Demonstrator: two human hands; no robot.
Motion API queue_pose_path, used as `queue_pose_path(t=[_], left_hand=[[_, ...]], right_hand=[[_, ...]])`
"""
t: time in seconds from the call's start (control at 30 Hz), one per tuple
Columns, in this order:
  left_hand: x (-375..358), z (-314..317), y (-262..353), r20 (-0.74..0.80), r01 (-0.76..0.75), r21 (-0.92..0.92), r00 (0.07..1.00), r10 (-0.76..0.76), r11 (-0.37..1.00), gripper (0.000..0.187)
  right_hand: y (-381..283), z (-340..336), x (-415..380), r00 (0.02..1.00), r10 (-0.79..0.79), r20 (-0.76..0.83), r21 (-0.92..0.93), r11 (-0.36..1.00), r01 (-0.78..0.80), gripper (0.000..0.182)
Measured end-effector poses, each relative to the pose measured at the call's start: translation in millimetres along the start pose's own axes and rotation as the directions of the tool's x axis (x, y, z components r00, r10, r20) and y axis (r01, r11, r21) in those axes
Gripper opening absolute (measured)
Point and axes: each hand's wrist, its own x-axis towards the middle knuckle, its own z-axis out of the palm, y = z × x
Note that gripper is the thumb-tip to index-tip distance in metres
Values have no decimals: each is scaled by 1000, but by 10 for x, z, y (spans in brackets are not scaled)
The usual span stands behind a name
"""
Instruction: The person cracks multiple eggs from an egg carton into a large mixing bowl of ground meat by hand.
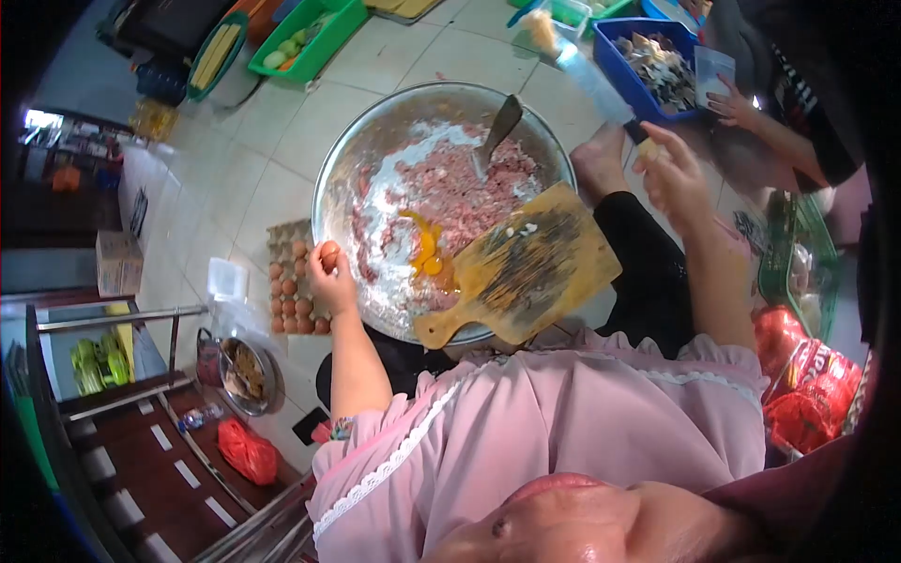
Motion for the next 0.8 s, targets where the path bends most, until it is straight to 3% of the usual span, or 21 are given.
queue_pose_path(t=[0.13,0.17,0.27,0.33,0.47,0.57,0.67,0.73,0.8], left_hand=[[-17,-1,-41,35,101,-61,994,-99,993,38],[-21,6,-49,12,68,-69,998,-68,995,38],[-18,6,-69,-19,30,-88,999,-32,996,39],[-17,-17,-26,7,99,-109,995,-99,989,40],[-3,-28,-52,-30,92,-175,995,-99,980,40],[0,-33,-57,-53,141,-216,986,-156,966,39],[27,-62,-28,-43,203,-340,972,-231,918,40],[29,-41,-137,-29,211,-395,970,-242,894,39],[25,32,-274,-143,123,-392,971,-192,912,38]], right_hand=[[-27,783,-383,996,-64,60,-265,961,77,38],[149,864,-366,943,-292,161,-403,852,333,37],[98,1277,-574,944,-258,205,-596,733,329,38],[73,1455,-686,905,-377,195,-591,691,416,38],[165,1722,-795,793,-601,100,-531,642,553,36],[395,1814,-810,904,-396,160,-694,607,389,32],[615,1837,-802,960,-253,120,-700,664,263,31],[703,1870,-762,895,-437,88,-661,647,381,33],[655,1900,-727,783,-599,168,-595,571,565,36]])
